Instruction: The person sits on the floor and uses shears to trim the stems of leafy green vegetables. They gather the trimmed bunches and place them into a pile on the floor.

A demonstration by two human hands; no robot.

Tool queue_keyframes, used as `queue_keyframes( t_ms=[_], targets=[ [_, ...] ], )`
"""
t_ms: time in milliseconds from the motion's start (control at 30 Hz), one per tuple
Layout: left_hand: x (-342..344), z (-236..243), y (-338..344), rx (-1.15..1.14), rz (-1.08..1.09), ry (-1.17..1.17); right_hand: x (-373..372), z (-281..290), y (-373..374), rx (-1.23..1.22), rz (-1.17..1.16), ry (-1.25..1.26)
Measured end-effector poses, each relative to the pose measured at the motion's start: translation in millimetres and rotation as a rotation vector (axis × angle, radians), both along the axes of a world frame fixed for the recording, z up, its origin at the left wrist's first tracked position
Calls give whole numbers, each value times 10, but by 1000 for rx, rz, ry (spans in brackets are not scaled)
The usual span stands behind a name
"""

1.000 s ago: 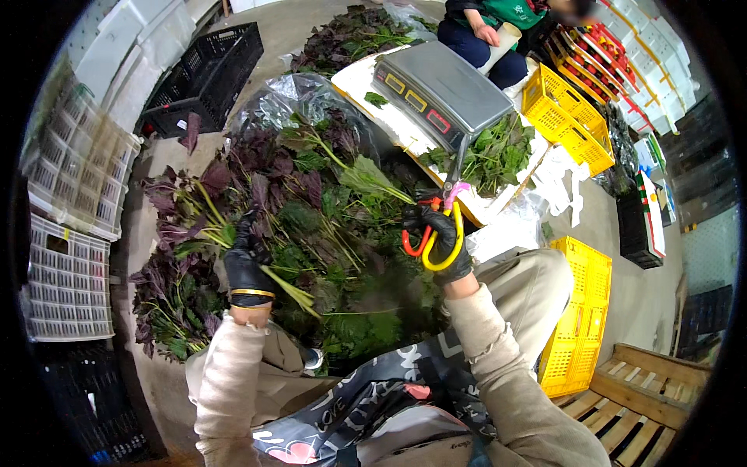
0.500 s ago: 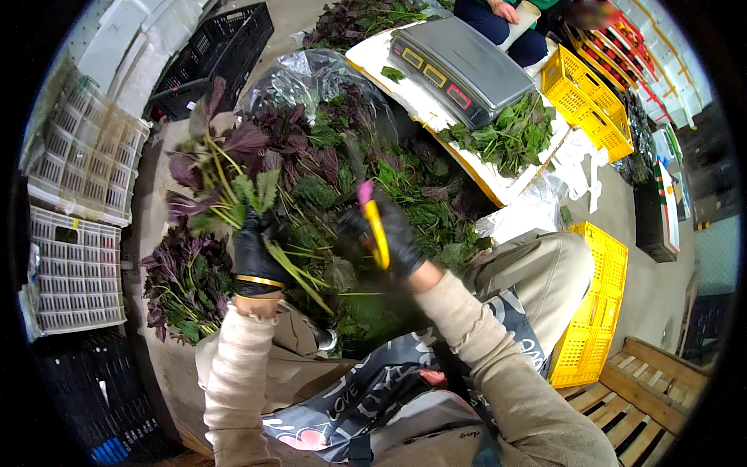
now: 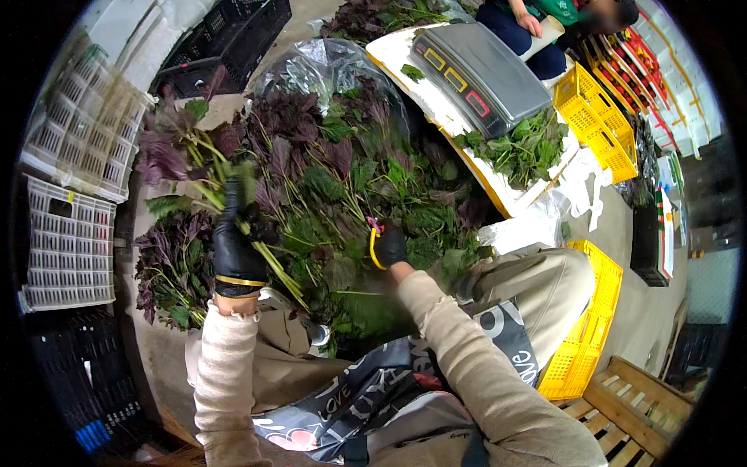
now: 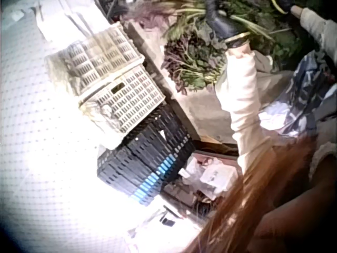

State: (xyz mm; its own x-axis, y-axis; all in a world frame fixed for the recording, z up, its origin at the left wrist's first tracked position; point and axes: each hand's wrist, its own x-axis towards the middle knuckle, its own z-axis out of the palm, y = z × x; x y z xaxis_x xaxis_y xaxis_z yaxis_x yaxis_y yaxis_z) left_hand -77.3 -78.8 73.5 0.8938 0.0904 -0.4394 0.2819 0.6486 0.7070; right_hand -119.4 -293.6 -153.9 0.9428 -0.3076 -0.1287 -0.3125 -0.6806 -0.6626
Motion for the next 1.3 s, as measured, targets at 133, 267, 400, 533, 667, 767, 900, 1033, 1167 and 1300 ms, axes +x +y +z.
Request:
queue_keyframes(
  t_ms=[133, 267, 400, 533, 667, 767, 900, 1033, 1167, 1300],
  targets=[
    [-21, -274, -63, 131, -289, 179, 134, -250, -340, 220, -7, -25],
    [-94, -168, -177, -48, -264, 369, 278, -296, -513, 666, -48, 239],
    [-77, -146, -241, -138, -293, 281, 335, -263, -488, 288, 67, 121],
    [-97, -113, -214, -25, -372, 152, 376, -286, -396, 347, 13, 189],
    [-67, -232, -192, 23, -354, 91, 383, -348, -588, 693, 75, 109],
    [-128, -12, -215, 56, -325, 135, 402, -169, -503, 1011, -90, 287],
    [-87, -92, -319, 29, -353, 165, 460, -635, -674, 586, 32, 317],
    [-58, -138, -381, -34, -318, 154, 497, -886, -613, 459, 63, 189],
    [-84, 25, -312, -32, -238, 149, 570, -620, -572, 383, -255, 190],
    [-99, -74, -311, -2, -257, 172, 471, 181, -649, 912, -304, -87]
  ],
)
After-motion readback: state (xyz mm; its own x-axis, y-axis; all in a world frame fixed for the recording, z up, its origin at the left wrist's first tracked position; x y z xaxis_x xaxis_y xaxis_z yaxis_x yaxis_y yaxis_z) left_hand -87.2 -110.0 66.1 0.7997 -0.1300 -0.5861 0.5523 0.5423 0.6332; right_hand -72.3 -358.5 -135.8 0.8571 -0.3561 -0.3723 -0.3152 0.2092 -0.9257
